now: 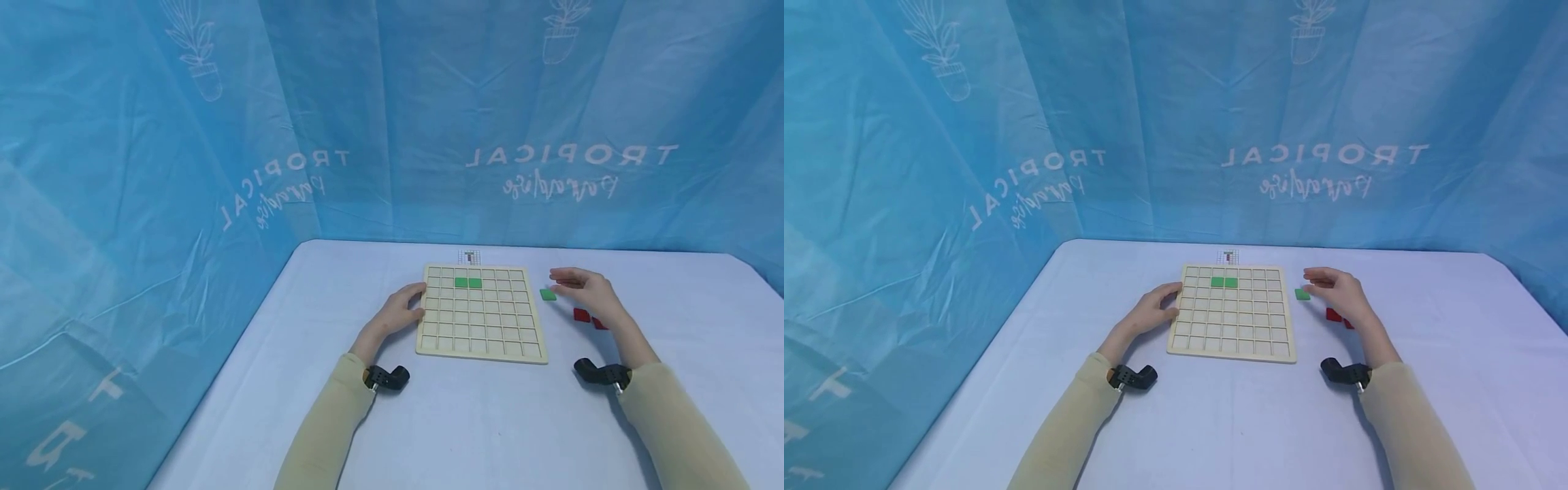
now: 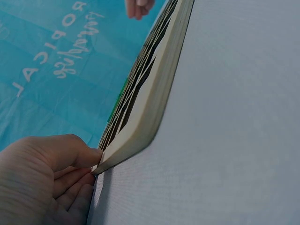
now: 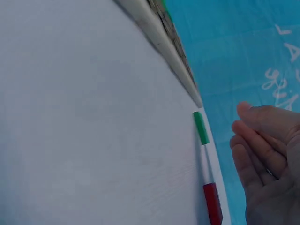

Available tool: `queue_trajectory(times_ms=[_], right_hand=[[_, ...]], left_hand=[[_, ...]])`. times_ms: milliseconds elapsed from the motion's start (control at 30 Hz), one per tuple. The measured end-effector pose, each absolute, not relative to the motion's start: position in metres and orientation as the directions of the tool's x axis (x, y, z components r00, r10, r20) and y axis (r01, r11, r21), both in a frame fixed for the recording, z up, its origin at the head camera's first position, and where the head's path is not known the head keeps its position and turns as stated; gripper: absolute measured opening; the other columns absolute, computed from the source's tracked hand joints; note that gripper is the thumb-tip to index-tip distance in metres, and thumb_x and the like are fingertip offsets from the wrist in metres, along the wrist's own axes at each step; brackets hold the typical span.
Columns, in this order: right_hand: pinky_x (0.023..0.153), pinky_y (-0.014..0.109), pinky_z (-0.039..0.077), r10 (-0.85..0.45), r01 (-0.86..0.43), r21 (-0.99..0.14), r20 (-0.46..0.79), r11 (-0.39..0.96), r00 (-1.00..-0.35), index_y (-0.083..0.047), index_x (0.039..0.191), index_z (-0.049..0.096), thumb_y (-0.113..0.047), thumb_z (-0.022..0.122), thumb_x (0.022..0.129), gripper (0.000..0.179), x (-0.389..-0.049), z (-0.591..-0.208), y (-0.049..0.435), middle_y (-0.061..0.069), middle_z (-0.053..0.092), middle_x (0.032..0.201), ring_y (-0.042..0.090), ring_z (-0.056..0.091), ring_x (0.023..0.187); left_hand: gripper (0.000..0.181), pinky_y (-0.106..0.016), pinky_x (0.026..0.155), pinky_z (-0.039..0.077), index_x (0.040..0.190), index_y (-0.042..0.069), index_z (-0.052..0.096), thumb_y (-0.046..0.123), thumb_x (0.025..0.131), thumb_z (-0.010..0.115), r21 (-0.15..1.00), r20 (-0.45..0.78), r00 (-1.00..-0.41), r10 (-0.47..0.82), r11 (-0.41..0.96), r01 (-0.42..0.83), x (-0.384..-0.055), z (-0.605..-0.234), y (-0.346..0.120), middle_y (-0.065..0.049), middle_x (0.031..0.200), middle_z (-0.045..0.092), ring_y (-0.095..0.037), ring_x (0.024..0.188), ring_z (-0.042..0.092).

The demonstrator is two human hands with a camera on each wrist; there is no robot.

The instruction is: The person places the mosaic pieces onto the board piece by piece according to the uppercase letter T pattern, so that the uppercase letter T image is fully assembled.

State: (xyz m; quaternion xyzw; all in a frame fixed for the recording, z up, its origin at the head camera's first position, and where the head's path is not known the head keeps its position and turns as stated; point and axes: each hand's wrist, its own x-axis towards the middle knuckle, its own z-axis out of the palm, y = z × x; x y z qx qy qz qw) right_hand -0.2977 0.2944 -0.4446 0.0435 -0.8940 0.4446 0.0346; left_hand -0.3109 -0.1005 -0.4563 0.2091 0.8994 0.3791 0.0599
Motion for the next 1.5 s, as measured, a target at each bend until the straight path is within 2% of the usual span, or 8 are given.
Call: queue_trajectory(times_ms=[367,800,967,1167,1267,1400,1500], right_hand=[[0.096,0.053,0.043,-0.079,-0.104,-0.721,0.068,0.686,-0.995,0.0,0.129,0.055,-0.019,0.066,0.089,0.045,-0.294,-0.458,0.298,0.023,0.055,0.127,0.037,0.053,0.113],[0.097,0.054,0.042,-0.095,-0.17,-0.676,0.147,0.717,-0.985,0.0,0.124,0.059,-0.012,0.065,0.089,0.037,-0.296,-0.465,0.298,0.021,0.058,0.123,0.036,0.053,0.113],[0.094,0.054,0.043,-0.063,-0.168,-0.688,0.175,0.706,-0.982,-0.002,0.123,0.06,-0.02,0.066,0.09,0.038,-0.295,-0.459,0.298,0.02,0.06,0.12,0.036,0.055,0.11],[0.09,0.04,0.049,0.03,-0.119,-0.752,0.181,0.649,-0.983,-0.007,0.127,0.059,-0.04,0.064,0.089,0.051,-0.297,-0.438,0.296,0.015,0.06,0.122,0.028,0.057,0.108],[0.093,0.041,0.048,0.049,-0.091,-0.793,0.15,0.602,-0.987,-0.008,0.129,0.057,-0.044,0.064,0.088,0.056,-0.302,-0.429,0.292,0.013,0.058,0.126,0.027,0.055,0.111],[0.092,0.043,0.049,0.063,-0.117,-0.812,0.186,0.572,-0.98,-0.021,0.129,0.059,-0.053,0.064,0.083,0.056,-0.333,-0.456,0.298,0.003,0.06,0.124,0.019,0.057,0.109],[0.091,0.041,0.05,0.05,-0.152,-0.822,0.214,0.548,-0.976,-0.023,0.128,0.06,-0.055,0.064,0.082,0.056,-0.34,-0.458,0.289,0.001,0.06,0.123,0.017,0.057,0.107]], left_hand=[[0.058,-0.032,0.112,0.025,0.144,0.004,0.038,0.01,0.09,0.058,0.706,0.045,-0.908,0.416,0.63,0.324,-0.31,-0.455,-0.1,-0.008,0.147,0.037,-0.021,0.137,0.03],[0.058,-0.033,0.112,0.026,0.144,0.005,0.037,0.009,0.09,0.057,0.714,0.05,-0.909,0.414,0.622,0.323,-0.31,-0.457,-0.101,-0.008,0.147,0.036,-0.021,0.137,0.03],[0.058,-0.032,0.112,0.026,0.144,0.005,0.037,0.01,0.091,0.057,0.712,0.047,-0.909,0.414,0.624,0.321,-0.31,-0.457,-0.101,-0.008,0.148,0.036,-0.021,0.137,0.03],[0.057,-0.033,0.111,0.027,0.144,0.003,0.037,0.009,0.09,0.056,0.713,0.057,-0.906,0.419,0.618,0.331,-0.311,-0.457,-0.101,-0.009,0.147,0.036,-0.022,0.136,0.031],[0.057,-0.032,0.111,0.026,0.144,0.004,0.037,0.009,0.09,0.057,0.712,0.052,-0.908,0.416,0.622,0.326,-0.31,-0.457,-0.101,-0.009,0.147,0.037,-0.021,0.136,0.031],[0.058,-0.031,0.111,0.026,0.144,0.005,0.037,0.01,0.09,0.057,0.712,0.046,-0.91,0.412,0.626,0.319,-0.31,-0.456,-0.101,-0.008,0.147,0.037,-0.02,0.136,0.031],[0.058,-0.032,0.111,0.026,0.144,0.004,0.037,0.009,0.09,0.057,0.712,0.051,-0.909,0.414,0.623,0.324,-0.31,-0.456,-0.1,-0.009,0.147,0.037,-0.021,0.136,0.031]])
